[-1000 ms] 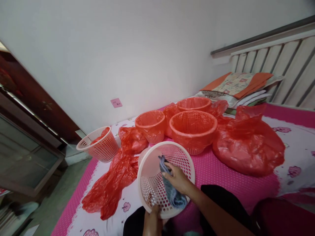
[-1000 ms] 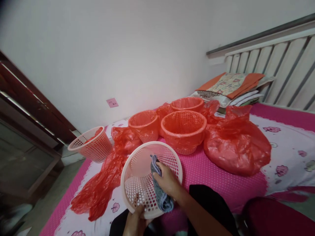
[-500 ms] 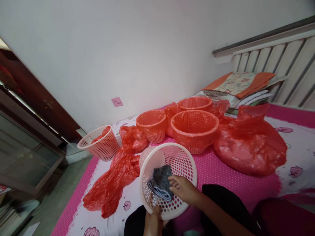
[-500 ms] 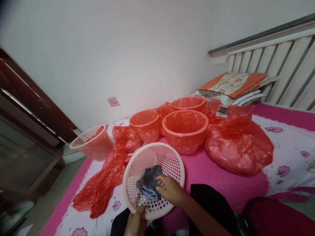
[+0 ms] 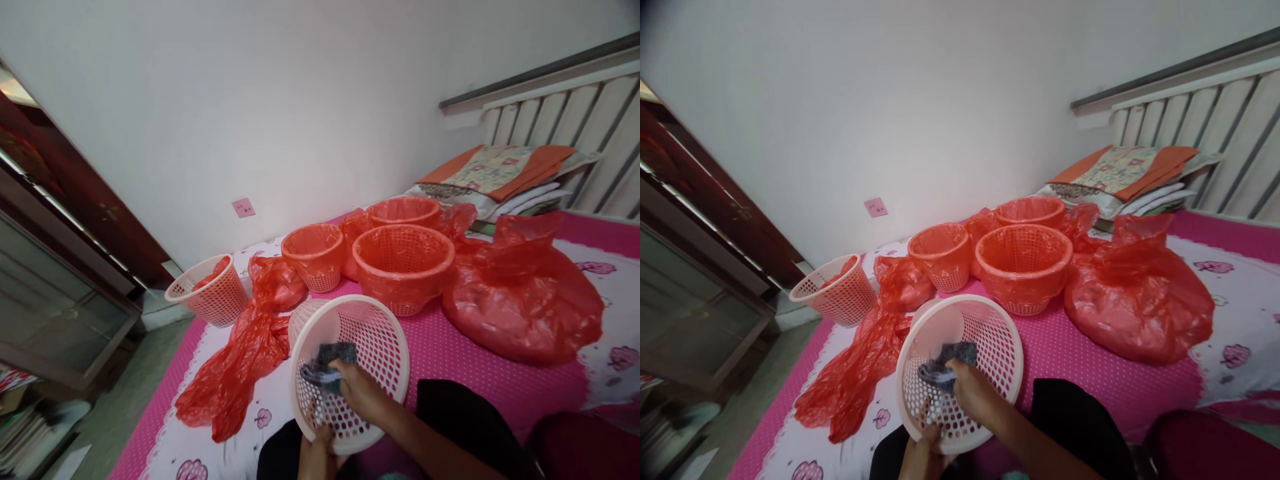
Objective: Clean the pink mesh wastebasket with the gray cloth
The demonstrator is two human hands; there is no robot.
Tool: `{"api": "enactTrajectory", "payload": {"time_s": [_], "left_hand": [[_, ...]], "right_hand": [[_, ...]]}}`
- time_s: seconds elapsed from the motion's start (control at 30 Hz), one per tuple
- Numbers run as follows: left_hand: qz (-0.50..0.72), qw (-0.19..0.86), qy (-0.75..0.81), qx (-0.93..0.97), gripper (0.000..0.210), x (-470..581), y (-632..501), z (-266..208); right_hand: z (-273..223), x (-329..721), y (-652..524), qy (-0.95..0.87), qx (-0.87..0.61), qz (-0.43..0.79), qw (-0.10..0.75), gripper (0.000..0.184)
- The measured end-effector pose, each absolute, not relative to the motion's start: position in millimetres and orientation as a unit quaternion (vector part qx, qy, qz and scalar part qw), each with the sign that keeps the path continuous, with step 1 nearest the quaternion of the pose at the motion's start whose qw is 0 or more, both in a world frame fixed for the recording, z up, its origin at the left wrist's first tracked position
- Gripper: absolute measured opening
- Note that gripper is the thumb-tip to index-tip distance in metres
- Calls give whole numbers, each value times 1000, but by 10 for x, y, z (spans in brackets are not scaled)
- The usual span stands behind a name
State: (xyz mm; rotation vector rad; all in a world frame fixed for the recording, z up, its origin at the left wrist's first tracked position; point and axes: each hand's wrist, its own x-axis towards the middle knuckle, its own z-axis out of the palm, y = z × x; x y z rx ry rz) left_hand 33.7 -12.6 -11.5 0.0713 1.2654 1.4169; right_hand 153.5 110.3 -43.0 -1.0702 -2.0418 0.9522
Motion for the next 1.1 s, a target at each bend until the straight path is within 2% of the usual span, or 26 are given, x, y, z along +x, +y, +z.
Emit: {"api": "enactTrajectory", "payload": {"time_s": [0.1, 0.23, 0.3, 0.37, 0.47, 0.53, 0.63, 0.8, 0.87, 1.0, 1.1], "left_hand": [[604, 586, 539, 34, 100, 335, -129, -120], [606, 595, 527, 33, 104, 351, -112, -86], [609, 599, 518, 36, 106, 358, -102, -51], [608, 603, 515, 40, 106, 360, -95, -17], [601, 600, 526, 41, 104, 357, -97, 13], [597, 599, 532, 44, 103, 354, -103, 20], [589, 609, 529, 54, 102, 355, -110, 36], [577, 609, 540, 72, 103, 330, -98, 123], [570, 605, 552, 74, 101, 303, -94, 172], [562, 605, 559, 75, 91, 264, -92, 253], [569, 602, 554, 76, 91, 264, -87, 276]], "right_hand": [[-410, 1543, 1426, -741, -470, 333, 346, 55], [-338, 1560, 1647, -725, -516, 274, 365, 62], [-302, 1574, 1585, -749, -491, 247, 370, 65], [-288, 1595, 1457, -811, -420, 233, 336, 65], [-316, 1627, 1306, -889, -340, 217, 218, 69], [-350, 1633, 1296, -901, -351, 205, 155, 73], [-387, 1597, 1390, -901, -374, 186, 119, 72], [-362, 1450, 1588, -888, -402, 178, 132, 48], [-309, 1382, 1661, -879, -418, 180, 144, 43], [-175, 1222, 1770, -854, -452, 184, 181, 48], [-135, 1093, 1766, -848, -453, 207, 181, 53]]}}
